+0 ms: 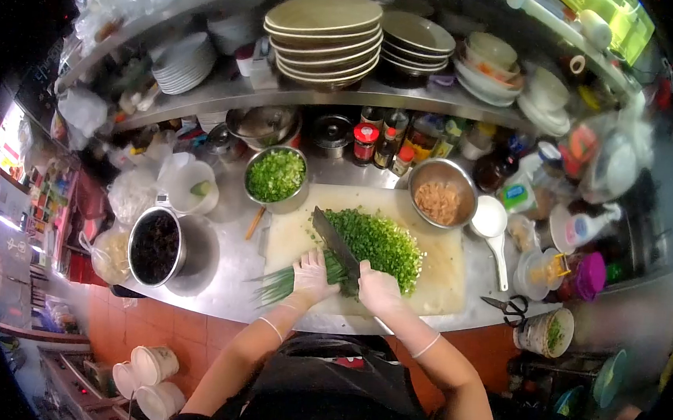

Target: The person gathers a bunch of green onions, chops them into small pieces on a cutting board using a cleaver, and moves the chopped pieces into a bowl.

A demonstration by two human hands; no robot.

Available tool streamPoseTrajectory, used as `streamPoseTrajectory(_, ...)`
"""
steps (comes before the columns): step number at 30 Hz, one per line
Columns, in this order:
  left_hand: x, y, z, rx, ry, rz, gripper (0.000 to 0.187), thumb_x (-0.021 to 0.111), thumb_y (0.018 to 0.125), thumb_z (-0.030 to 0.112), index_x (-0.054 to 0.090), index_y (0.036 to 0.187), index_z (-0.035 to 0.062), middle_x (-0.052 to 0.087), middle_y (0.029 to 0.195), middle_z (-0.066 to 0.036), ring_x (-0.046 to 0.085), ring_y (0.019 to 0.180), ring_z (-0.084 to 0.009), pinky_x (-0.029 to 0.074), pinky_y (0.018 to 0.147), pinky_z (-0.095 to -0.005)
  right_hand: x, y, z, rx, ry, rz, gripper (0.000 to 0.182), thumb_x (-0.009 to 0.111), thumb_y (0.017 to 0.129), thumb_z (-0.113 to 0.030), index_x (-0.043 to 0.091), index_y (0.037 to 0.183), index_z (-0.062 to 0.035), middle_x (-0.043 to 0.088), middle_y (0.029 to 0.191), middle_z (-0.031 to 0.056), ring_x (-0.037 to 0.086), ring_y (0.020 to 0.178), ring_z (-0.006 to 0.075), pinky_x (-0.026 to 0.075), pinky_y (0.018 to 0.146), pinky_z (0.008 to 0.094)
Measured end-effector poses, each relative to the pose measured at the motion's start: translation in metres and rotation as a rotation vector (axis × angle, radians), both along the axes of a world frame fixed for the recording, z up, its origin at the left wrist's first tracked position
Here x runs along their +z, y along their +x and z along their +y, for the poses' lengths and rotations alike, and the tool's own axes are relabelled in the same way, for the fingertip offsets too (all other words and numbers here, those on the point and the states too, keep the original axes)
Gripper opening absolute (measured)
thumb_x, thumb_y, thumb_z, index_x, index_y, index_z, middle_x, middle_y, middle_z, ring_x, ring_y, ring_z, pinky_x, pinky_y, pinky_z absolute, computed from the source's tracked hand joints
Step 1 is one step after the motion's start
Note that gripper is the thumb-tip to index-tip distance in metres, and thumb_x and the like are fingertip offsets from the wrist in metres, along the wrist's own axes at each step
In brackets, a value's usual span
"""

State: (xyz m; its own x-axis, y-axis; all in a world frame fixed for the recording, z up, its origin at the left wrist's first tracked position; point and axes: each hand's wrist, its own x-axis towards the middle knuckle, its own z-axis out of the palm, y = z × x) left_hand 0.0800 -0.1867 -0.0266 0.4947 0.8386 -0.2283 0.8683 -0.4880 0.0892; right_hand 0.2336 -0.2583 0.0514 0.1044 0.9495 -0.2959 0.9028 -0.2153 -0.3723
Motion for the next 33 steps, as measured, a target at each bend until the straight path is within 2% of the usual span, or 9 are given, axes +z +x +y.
streamPoseTrajectory(2, -0.006, -0.002, 0.000, 0.001, 0.015, -0.002, 0.098, 0.067, 0.064, 0.051, 0.028, 0.133, -0.0060, 0.036, 0.129, -0.018, 0.036, 0.115, -0.0306, 0.030, 0.092, -0.0478, 0.005, -0.003, -0.006, 0.009, -0.043, -0.004, 0.025, 0.052, 0.083, -0.016, 0.044, 0.099, 0.0007, 0.061, 0.067, 0.0224, 0.061, 0.065, 0.0401, 0.049, 0.063, 0.0483)
streamPoseTrajectory(5, -0.013, -0.002, -0.004, -0.015, -0.020, 0.011, 0.095, 0.066, 0.065, 0.050, 0.029, 0.132, -0.0063, 0.036, 0.129, -0.018, 0.036, 0.115, -0.0310, 0.031, 0.092, -0.0477, -0.020, -0.003, -0.004, 0.058, -0.109, -0.055, 0.022, 0.050, 0.083, -0.014, 0.043, 0.098, 0.0013, 0.061, 0.067, 0.0225, 0.061, 0.064, 0.0397, 0.049, 0.060, 0.0476)
streamPoseTrajectory(13, -0.017, -0.004, 0.000, -0.084, 0.018, -0.026, 0.082, 0.065, 0.069, 0.044, 0.035, 0.126, -0.0067, 0.040, 0.121, -0.018, 0.039, 0.111, -0.0305, 0.033, 0.088, -0.0452, -0.059, -0.015, 0.038, -0.007, 0.057, 0.027, 0.024, 0.051, 0.083, -0.016, 0.044, 0.098, 0.0014, 0.060, 0.067, 0.0228, 0.061, 0.065, 0.0394, 0.049, 0.061, 0.0482)
streamPoseTrajectory(15, -0.019, -0.002, 0.005, -0.083, 0.045, -0.038, 0.083, 0.065, 0.069, 0.044, 0.034, 0.127, -0.0070, 0.041, 0.122, -0.018, 0.039, 0.111, -0.0304, 0.033, 0.089, -0.0450, -0.047, -0.005, 0.030, -0.010, 0.053, 0.023, 0.025, 0.052, 0.083, -0.018, 0.044, 0.098, 0.0002, 0.060, 0.067, 0.0228, 0.061, 0.064, 0.0401, 0.049, 0.060, 0.0486)
streamPoseTrajectory(18, -0.021, 0.001, 0.004, -0.020, 0.084, -0.062, 0.095, 0.068, 0.065, 0.050, 0.030, 0.132, -0.0068, 0.040, 0.123, -0.017, 0.037, 0.113, -0.0301, 0.031, 0.092, -0.0466, -0.020, 0.000, 0.012, -0.019, 0.028, -0.016, 0.026, 0.054, 0.083, -0.019, 0.044, 0.099, -0.0009, 0.060, 0.067, 0.0225, 0.060, 0.064, 0.0404, 0.048, 0.060, 0.0490)
streamPoseTrajectory(21, -0.011, -0.007, 0.001, 0.013, 0.085, -0.087, 0.096, 0.067, 0.065, 0.051, 0.029, 0.132, -0.0075, 0.040, 0.123, -0.017, 0.037, 0.112, -0.0311, 0.030, 0.092, -0.0466, 0.004, 0.003, -0.003, -0.015, -0.031, -0.017, 0.027, 0.054, 0.083, -0.020, 0.044, 0.100, -0.0013, 0.060, 0.067, 0.0224, 0.060, 0.064, 0.0405, 0.048, 0.060, 0.0494)
streamPoseTrajectory(25, -0.018, -0.006, -0.001, -0.023, 0.065, -0.043, 0.095, 0.067, 0.065, 0.050, 0.030, 0.130, -0.0083, 0.039, 0.123, -0.019, 0.036, 0.112, -0.0320, 0.030, 0.092, -0.0461, 0.002, 0.000, -0.008, 0.023, -0.110, 0.004, 0.025, 0.051, 0.081, -0.013, 0.044, 0.099, 0.0022, 0.062, 0.070, 0.0225, 0.062, 0.068, 0.0395, 0.050, 0.063, 0.0477)
streamPoseTrajectory(31, -0.031, 0.000, -0.004, -0.044, 0.028, -0.059, 0.085, 0.065, 0.069, 0.044, 0.032, 0.128, -0.0082, 0.038, 0.123, -0.019, 0.036, 0.112, -0.0318, 0.031, 0.090, -0.0444, -0.046, -0.026, 0.017, 0.003, -0.068, 0.002, 0.022, 0.046, 0.078, -0.006, 0.042, 0.097, 0.0048, 0.060, 0.069, 0.0242, 0.062, 0.066, 0.0404, 0.049, 0.063, 0.0486)
streamPoseTrajectory(33, -0.027, 0.000, -0.003, -0.049, 0.014, -0.062, 0.080, 0.064, 0.070, 0.040, 0.034, 0.126, -0.0089, 0.038, 0.121, -0.019, 0.036, 0.112, -0.0322, 0.032, 0.089, -0.0447, -0.049, -0.027, 0.029, 0.004, -0.012, -0.001, 0.022, 0.049, 0.081, -0.011, 0.043, 0.097, 0.0029, 0.060, 0.067, 0.0234, 0.061, 0.065, 0.0407, 0.049, 0.062, 0.0486)
